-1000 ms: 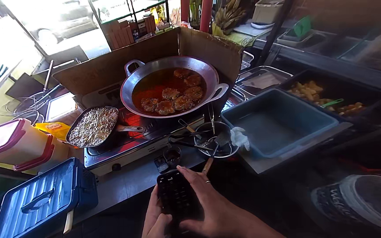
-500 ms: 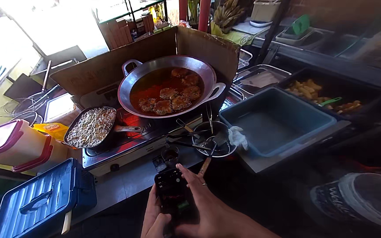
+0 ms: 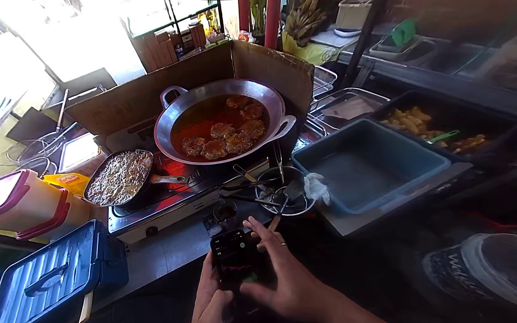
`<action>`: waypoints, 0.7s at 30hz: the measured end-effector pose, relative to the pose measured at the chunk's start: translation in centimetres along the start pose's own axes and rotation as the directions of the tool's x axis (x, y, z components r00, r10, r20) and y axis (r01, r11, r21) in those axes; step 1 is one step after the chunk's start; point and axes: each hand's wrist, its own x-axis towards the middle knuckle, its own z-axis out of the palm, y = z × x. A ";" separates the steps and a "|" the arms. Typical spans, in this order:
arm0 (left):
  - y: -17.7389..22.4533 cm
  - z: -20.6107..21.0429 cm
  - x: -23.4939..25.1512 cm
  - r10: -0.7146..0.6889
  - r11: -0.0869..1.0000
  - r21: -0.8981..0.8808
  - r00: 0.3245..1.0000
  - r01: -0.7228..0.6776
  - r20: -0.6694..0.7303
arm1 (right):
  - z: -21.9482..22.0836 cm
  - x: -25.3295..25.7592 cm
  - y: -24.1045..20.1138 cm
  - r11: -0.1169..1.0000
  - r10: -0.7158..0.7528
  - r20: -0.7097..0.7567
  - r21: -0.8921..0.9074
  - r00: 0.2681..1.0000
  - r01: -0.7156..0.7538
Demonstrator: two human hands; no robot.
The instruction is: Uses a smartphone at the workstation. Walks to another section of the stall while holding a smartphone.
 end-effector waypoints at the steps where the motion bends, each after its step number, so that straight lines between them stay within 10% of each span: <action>1: -0.1 0.2 0.1 0.000 1.000 -0.001 1.000 0.000 -0.001 | -0.5 0.1 0.2 0.999 -0.009 -0.066 0.035 0.998 0.011; 9: -0.8 1.8 0.7 0.001 1.000 -0.003 1.000 -0.001 0.000 | -5.3 0.1 1.3 0.981 -0.001 -0.355 0.183 0.935 0.071; 21: -2.4 6.9 2.7 -0.025 0.995 0.091 0.999 0.027 -0.028 | -6.0 -2.6 3.6 0.965 0.139 -0.190 0.247 0.972 -0.090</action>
